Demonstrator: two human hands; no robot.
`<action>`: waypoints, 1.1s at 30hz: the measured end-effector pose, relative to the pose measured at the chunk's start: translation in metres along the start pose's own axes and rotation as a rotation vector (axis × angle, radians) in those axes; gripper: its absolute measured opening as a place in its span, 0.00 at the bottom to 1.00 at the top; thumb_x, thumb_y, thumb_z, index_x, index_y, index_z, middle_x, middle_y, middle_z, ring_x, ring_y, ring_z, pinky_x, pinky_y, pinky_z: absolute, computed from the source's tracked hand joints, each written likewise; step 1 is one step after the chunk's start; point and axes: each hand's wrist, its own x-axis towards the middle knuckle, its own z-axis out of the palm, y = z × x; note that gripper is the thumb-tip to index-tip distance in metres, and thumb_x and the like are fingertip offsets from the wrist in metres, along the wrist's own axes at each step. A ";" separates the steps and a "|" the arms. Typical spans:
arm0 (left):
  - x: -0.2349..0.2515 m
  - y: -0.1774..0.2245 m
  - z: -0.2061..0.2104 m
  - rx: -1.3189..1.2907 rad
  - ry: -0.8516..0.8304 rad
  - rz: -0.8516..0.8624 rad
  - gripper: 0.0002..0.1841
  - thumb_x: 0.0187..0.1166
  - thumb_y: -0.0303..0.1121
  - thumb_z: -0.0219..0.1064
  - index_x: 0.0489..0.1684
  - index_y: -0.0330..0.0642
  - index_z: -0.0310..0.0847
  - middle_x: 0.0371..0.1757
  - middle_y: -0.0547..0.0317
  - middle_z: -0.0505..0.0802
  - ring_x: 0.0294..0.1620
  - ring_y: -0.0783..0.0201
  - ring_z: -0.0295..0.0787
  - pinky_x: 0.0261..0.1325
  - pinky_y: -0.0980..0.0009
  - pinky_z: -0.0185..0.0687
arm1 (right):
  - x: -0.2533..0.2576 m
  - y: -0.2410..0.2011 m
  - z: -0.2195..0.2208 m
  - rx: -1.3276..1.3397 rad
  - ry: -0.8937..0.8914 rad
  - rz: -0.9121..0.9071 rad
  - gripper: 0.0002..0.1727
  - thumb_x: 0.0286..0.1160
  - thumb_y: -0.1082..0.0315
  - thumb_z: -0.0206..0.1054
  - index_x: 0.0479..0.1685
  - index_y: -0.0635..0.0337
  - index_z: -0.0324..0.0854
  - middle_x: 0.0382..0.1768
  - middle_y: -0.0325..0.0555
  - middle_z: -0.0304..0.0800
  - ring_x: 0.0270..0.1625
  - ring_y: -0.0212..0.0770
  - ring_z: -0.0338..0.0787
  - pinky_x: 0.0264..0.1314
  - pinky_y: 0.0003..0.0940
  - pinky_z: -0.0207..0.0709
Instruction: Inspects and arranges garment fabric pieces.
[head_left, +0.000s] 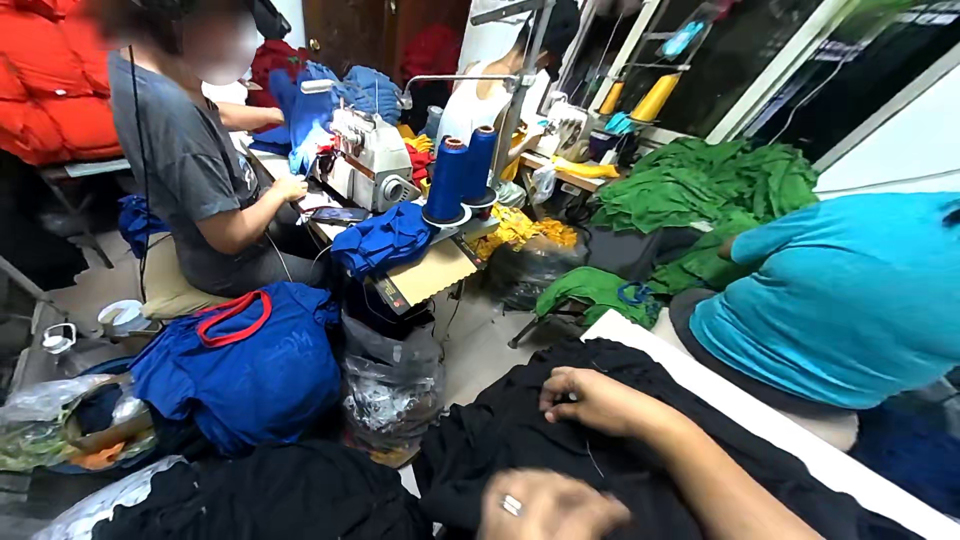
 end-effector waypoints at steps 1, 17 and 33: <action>0.007 -0.010 -0.016 0.121 -0.040 -0.142 0.24 0.84 0.48 0.61 0.70 0.43 0.85 0.71 0.51 0.89 0.76 0.49 0.81 0.80 0.45 0.70 | -0.004 -0.001 -0.002 0.007 0.042 -0.025 0.05 0.76 0.72 0.72 0.43 0.64 0.89 0.45 0.51 0.90 0.50 0.45 0.90 0.61 0.45 0.83; -0.002 -0.077 -0.030 0.112 -0.154 -0.337 0.25 0.74 0.41 0.72 0.70 0.43 0.82 0.59 0.54 0.93 0.63 0.54 0.89 0.68 0.45 0.79 | -0.184 0.002 -0.014 0.166 0.082 -0.463 0.13 0.80 0.67 0.68 0.38 0.71 0.90 0.50 0.61 0.92 0.57 0.50 0.91 0.66 0.46 0.82; -0.026 -0.090 -0.072 -0.141 -0.141 -0.476 0.16 0.67 0.42 0.82 0.42 0.40 0.90 0.34 0.63 0.93 0.33 0.74 0.90 0.41 0.74 0.88 | -0.170 0.010 0.056 0.080 0.658 -0.233 0.13 0.73 0.57 0.73 0.45 0.56 0.94 0.42 0.46 0.93 0.46 0.38 0.90 0.51 0.36 0.86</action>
